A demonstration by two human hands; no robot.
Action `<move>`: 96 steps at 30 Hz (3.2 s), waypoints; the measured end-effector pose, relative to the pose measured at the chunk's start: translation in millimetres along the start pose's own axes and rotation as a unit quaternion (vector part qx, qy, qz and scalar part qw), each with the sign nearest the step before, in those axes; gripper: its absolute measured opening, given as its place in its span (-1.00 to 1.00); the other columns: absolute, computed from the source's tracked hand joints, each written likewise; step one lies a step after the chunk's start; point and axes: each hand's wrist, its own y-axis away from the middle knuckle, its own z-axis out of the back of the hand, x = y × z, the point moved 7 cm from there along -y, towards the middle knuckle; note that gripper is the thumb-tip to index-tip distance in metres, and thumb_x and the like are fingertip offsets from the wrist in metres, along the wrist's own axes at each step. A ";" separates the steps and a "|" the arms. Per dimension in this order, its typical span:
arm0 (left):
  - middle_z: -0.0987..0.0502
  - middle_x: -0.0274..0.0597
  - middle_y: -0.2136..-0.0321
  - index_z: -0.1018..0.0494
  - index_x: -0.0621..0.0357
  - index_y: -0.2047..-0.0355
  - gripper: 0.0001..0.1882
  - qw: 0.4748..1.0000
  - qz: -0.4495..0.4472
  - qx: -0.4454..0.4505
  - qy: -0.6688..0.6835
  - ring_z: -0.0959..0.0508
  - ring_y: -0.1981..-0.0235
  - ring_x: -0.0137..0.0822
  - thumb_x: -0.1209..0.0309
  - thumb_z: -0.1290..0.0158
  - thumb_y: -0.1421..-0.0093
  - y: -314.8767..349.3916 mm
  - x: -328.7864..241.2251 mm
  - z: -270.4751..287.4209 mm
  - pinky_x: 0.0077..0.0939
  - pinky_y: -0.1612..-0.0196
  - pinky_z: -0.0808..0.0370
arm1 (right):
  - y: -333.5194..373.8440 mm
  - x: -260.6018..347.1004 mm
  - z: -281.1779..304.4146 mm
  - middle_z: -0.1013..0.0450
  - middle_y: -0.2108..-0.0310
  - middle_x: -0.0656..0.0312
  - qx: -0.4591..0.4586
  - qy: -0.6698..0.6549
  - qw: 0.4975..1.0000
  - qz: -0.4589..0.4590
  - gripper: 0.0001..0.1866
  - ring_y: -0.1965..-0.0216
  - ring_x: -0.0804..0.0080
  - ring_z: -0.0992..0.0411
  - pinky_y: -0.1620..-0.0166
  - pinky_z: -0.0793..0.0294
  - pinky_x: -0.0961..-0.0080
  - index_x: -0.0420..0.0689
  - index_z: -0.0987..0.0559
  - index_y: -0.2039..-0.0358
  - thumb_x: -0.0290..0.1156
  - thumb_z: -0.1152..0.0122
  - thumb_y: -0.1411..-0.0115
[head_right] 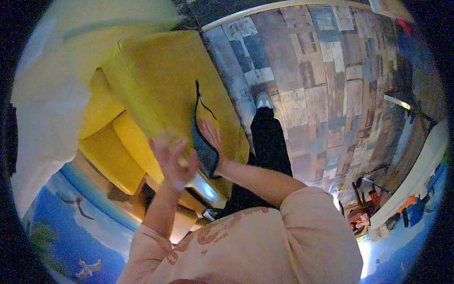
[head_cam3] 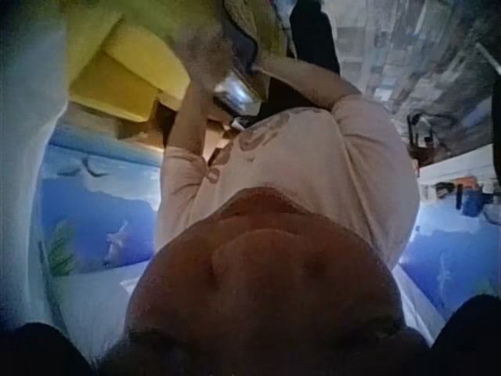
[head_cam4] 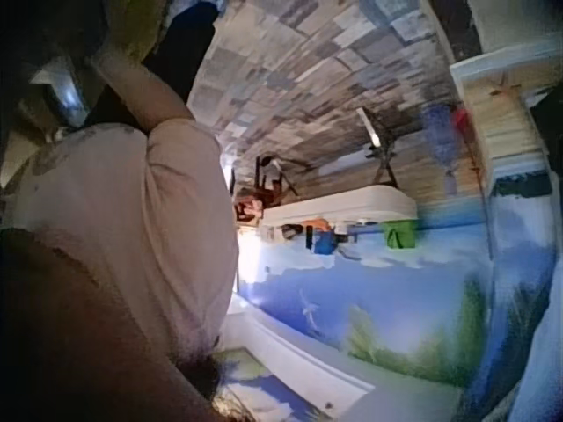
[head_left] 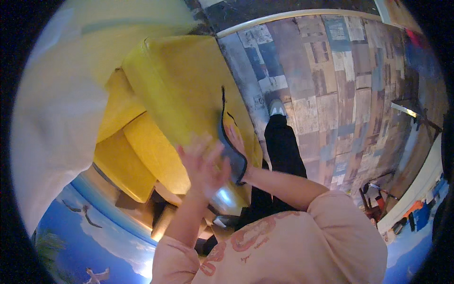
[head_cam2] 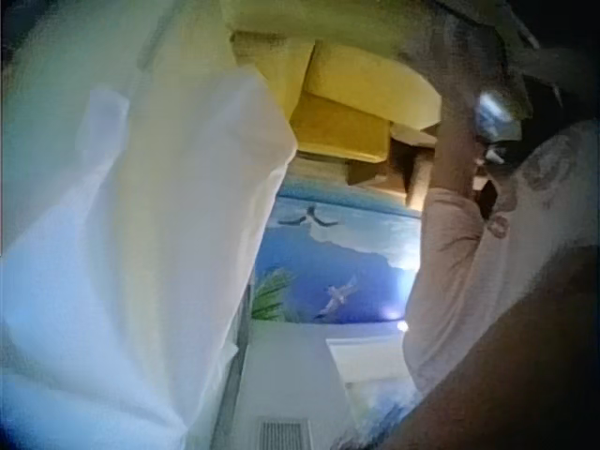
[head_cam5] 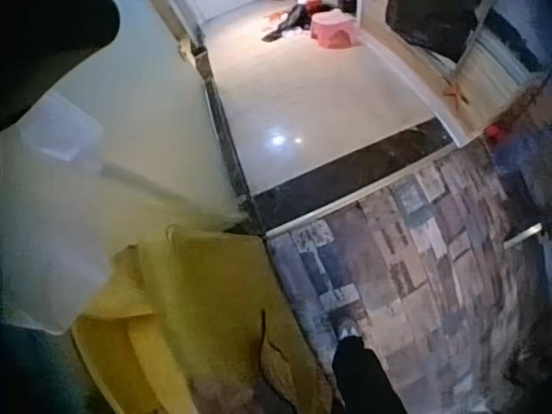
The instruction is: The person assembles a yellow armchair by inserting a cushion into the seat frame and securing it with elastic straps. They then attach a brown fabric cover over the backrest and adjust the cushion straps to fit the chair.
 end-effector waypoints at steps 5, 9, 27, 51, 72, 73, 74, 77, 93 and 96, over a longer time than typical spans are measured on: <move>-0.32 -0.08 -0.29 -0.27 0.11 -0.29 -0.24 0.987 0.142 -0.070 -0.004 -0.18 -0.37 0.07 -0.04 -0.12 -0.18 -98.2 58.2 6.2 0.21 -0.38 0.11 | -138.7 28.3 -15.4 0.07 -0.50 0.15 0.081 -0.337 0.936 -0.055 -0.24 -0.52 0.16 0.22 -0.49 0.34 0.18 -0.08 -0.03 -0.47 -0.10 0.06 -0.33; -0.46 -0.30 -0.20 -0.48 -0.06 -0.15 -0.33 0.977 0.128 0.023 -0.170 -0.24 -0.37 -0.09 -0.05 -0.17 -0.06 -115.6 43.7 -16.4 0.31 -0.38 0.28 | -222.0 -22.6 -40.3 0.07 -0.50 0.21 0.047 -0.489 0.861 -0.131 -0.26 -0.53 0.25 0.27 -0.49 0.36 0.26 -0.07 -0.03 -0.47 -0.07 0.14 -0.35; -0.27 0.20 -0.26 -0.26 -0.03 -0.19 -0.20 0.979 0.049 -0.193 0.032 -0.27 -0.26 0.24 -0.23 -0.14 -0.08 -80.2 68.5 -9.8 0.13 -0.21 -0.20 | -220.2 81.7 -3.0 0.10 -0.51 0.12 0.079 -0.045 0.994 0.063 -0.31 -0.52 0.13 0.22 -0.47 0.26 0.06 0.16 -0.17 -0.44 -0.27 -0.03 -0.30; -0.54 -0.43 0.50 -0.54 -0.16 0.59 -0.80 0.992 0.089 -0.090 -0.028 -0.56 0.10 -0.28 0.12 -0.32 0.11 -106.0 47.8 -11.2 0.03 -0.32 -0.03 | 59.2 83.0 17.4 0.22 -0.45 -0.30 0.072 -0.087 0.968 -0.223 -0.21 -0.43 -0.38 0.20 -0.42 0.22 -0.12 -0.18 -0.06 -0.43 -0.15 -0.04 -0.28; -0.63 -0.24 0.38 -0.56 0.30 0.28 -0.80 0.686 0.474 -0.290 0.469 -0.58 0.35 -0.45 0.37 -0.10 -0.33 200.1 13.3 -1.2 -0.58 0.22 -0.50 | 23.8 131.6 -18.6 -0.01 -0.45 0.11 0.045 0.440 0.858 0.259 -0.41 -0.44 -0.22 0.08 -0.36 -0.01 -0.29 0.23 -0.43 -0.26 -0.20 -0.21 -0.18; -0.62 -0.24 0.39 -0.56 0.31 0.27 -0.79 0.661 0.513 -0.274 0.474 -0.58 0.35 -0.44 0.36 -0.10 -0.33 239.2 1.5 -5.2 -0.56 0.22 -0.50 | 37.5 129.5 -22.2 -0.05 -0.44 0.12 0.062 0.465 0.849 0.245 -0.45 -0.42 -0.23 0.05 -0.35 -0.02 -0.29 0.21 -0.45 -0.25 -0.21 -0.18 -0.21; -0.62 -0.23 0.40 -0.56 0.31 0.27 -0.77 0.635 0.550 -0.257 0.477 -0.59 0.35 -0.43 0.34 -0.10 -0.32 276.9 -9.9 -6.1 -0.54 0.21 -0.50 | 55.8 129.2 -26.1 -0.09 -0.42 0.12 0.080 0.487 0.839 0.230 -0.48 -0.41 -0.24 0.02 -0.34 -0.02 -0.29 0.20 -0.46 -0.24 -0.22 -0.16 -0.24; -0.62 -0.18 0.40 -0.56 0.31 0.26 -0.74 0.651 0.569 -0.179 0.468 -0.59 0.35 -0.40 0.30 -0.12 -0.30 367.5 -44.9 2.5 -0.50 0.20 -0.51 | 131.2 133.7 -41.6 -0.24 -0.35 0.13 0.169 0.508 0.804 0.259 -0.64 -0.39 -0.15 -0.07 -0.33 -0.06 -0.25 0.07 -0.56 -0.11 -0.30 -0.06 -0.32; -0.29 0.16 -0.23 -0.10 0.11 -0.36 -0.16 0.811 0.398 -0.403 0.143 -0.29 -0.28 0.01 0.29 -0.29 -0.17 605.8 -128.5 237.4 -0.23 -0.31 -0.25 | 384.4 327.6 -156.1 -0.47 -0.14 0.09 0.599 -0.290 0.659 -0.349 -0.57 -0.14 0.17 -0.42 -0.25 -0.34 0.18 -0.18 -0.48 -0.11 -0.17 0.11 -0.42; -0.23 0.18 -0.29 0.04 0.12 -0.42 -0.06 0.705 0.372 -0.469 0.379 -0.26 -0.31 0.00 0.23 -0.29 -0.19 630.0 -135.4 241.7 -0.24 -0.34 -0.21 | 415.2 391.5 -163.6 -0.46 -0.16 0.09 0.626 -0.358 0.567 -0.398 -0.56 -0.17 0.14 -0.41 -0.30 -0.29 0.13 -0.16 -0.48 -0.13 -0.17 0.10 -0.40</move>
